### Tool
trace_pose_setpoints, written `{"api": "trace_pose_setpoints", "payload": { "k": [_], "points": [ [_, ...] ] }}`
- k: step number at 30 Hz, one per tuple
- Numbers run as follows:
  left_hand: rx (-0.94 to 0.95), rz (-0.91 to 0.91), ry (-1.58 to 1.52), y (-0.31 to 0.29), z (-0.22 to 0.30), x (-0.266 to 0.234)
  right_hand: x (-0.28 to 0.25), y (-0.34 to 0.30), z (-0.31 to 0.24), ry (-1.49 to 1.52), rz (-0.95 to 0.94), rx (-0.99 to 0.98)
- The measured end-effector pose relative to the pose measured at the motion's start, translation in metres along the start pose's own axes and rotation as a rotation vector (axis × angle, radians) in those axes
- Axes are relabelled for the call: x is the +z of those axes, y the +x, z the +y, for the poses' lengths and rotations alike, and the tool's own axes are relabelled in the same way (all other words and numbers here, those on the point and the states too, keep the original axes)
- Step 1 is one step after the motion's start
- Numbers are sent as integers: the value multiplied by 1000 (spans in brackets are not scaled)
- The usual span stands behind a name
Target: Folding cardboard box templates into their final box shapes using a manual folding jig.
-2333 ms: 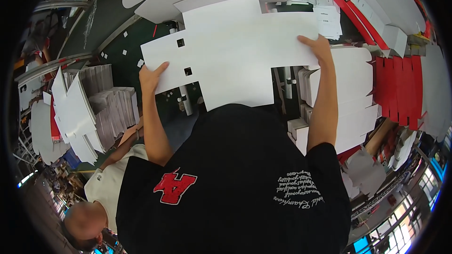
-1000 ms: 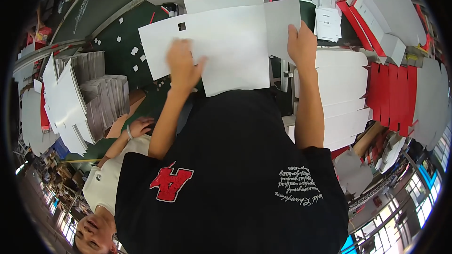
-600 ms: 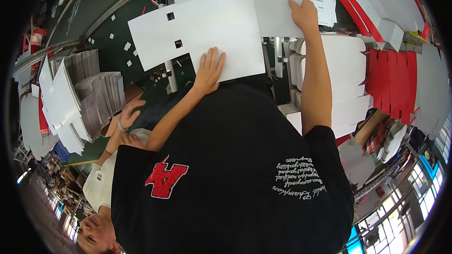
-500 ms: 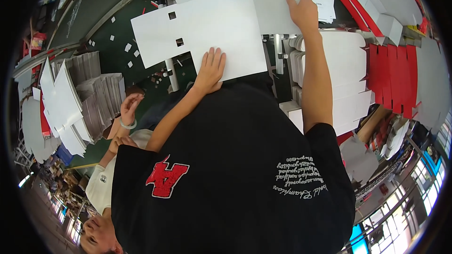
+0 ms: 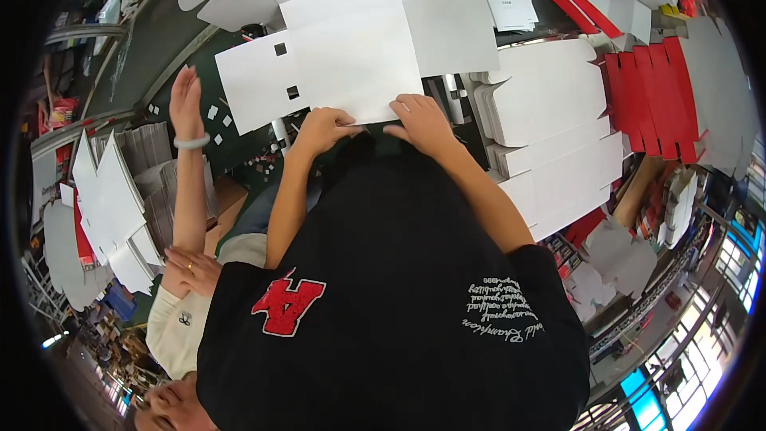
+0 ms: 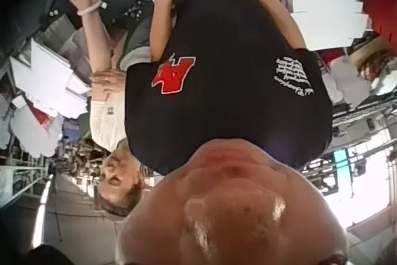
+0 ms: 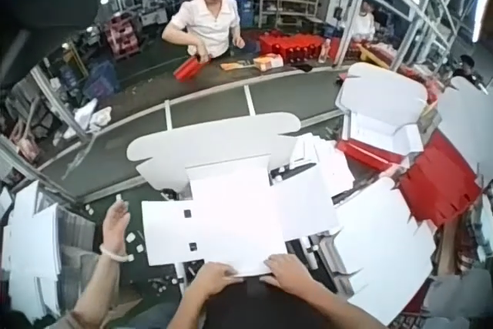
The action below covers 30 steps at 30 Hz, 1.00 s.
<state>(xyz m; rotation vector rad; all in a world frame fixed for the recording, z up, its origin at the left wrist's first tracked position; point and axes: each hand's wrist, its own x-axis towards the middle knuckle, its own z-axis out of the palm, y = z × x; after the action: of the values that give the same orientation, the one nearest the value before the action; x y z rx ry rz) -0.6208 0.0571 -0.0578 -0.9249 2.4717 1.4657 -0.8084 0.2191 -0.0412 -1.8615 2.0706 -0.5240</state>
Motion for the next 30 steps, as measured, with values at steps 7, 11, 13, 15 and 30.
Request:
{"api": "trace_pose_setpoints", "payload": {
  "k": [7, 11, 13, 15, 30],
  "points": [
    [-148, 148, 342, -4, 31, -18, -5, 29, 16, 69, -151, -42],
    [-12, 355, 449, -19, 33, -4, -5, 22, 23, 89, -115, -178],
    [-78, 502, 418, -36, 30, 10, 1, 15, 19, 116, -140, -218],
    [-31, 669, 476, -43, 15, 35, -2, 4, 22, 132, -119, -208],
    [-201, 228, 148, -105, 44, 126, -26, -102, 102, 133, 516, 326]
  ]
}}
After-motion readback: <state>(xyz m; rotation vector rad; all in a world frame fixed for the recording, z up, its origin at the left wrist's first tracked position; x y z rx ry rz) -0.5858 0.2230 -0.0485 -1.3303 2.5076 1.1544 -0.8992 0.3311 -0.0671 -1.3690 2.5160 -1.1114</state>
